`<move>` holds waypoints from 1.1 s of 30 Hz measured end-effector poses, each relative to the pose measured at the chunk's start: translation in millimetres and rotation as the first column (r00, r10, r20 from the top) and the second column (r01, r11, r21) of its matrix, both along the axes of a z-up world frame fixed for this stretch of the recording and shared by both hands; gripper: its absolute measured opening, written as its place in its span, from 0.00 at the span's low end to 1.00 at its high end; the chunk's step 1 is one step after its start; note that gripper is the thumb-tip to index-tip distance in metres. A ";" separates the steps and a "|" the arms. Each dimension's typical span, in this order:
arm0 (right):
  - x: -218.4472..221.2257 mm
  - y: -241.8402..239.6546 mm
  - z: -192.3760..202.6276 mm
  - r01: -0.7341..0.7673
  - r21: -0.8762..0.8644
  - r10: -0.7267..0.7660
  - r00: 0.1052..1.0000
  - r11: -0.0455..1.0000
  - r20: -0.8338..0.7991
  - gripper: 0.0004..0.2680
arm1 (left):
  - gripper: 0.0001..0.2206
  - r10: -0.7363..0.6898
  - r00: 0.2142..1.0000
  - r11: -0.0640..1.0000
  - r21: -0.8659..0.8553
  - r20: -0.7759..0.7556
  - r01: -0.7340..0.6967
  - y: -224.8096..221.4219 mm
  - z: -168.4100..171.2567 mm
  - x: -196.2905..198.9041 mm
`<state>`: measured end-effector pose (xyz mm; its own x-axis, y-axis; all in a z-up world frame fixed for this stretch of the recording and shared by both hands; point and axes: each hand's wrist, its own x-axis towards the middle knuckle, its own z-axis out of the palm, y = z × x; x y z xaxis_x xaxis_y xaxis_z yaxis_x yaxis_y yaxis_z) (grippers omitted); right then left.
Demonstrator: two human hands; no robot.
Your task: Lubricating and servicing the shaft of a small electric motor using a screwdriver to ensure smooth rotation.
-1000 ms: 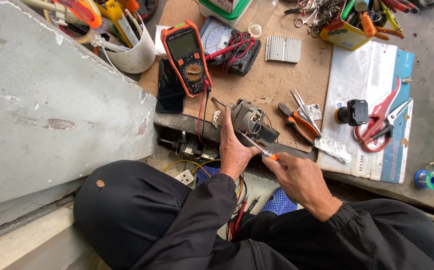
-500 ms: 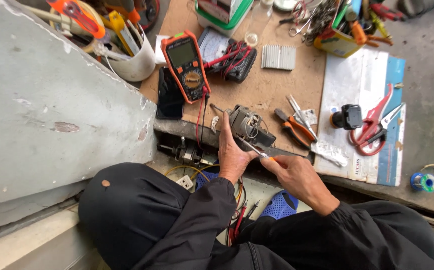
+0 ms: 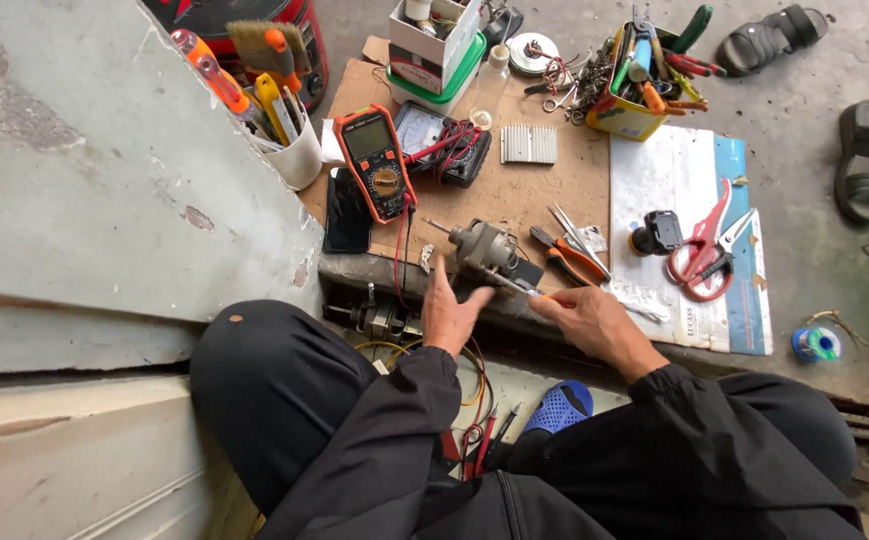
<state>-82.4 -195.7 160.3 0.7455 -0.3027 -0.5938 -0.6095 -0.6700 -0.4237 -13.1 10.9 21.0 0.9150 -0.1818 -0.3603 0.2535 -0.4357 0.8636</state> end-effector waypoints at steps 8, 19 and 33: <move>-20.0 -23.0 7.0 0.056 -0.010 -0.056 0.998 0.998 0.000 0.21 | 0.19 -0.084 0.996 0.936 0.346 0.041 0.064 2.4 -92.4 6.9; -45.7 -48.0 7.5 0.114 -0.140 -0.104 0.992 0.984 0.078 0.26 | 0.19 -0.036 0.983 0.987 0.151 -0.180 0.064 6.3 -54.1 12.5; -40.0 -64.9 -18.1 0.160 -0.160 -0.159 0.987 0.974 0.022 0.25 | 0.28 0.365 0.696 0.468 -0.524 -0.618 -0.711 -5.9 -56.8 86.4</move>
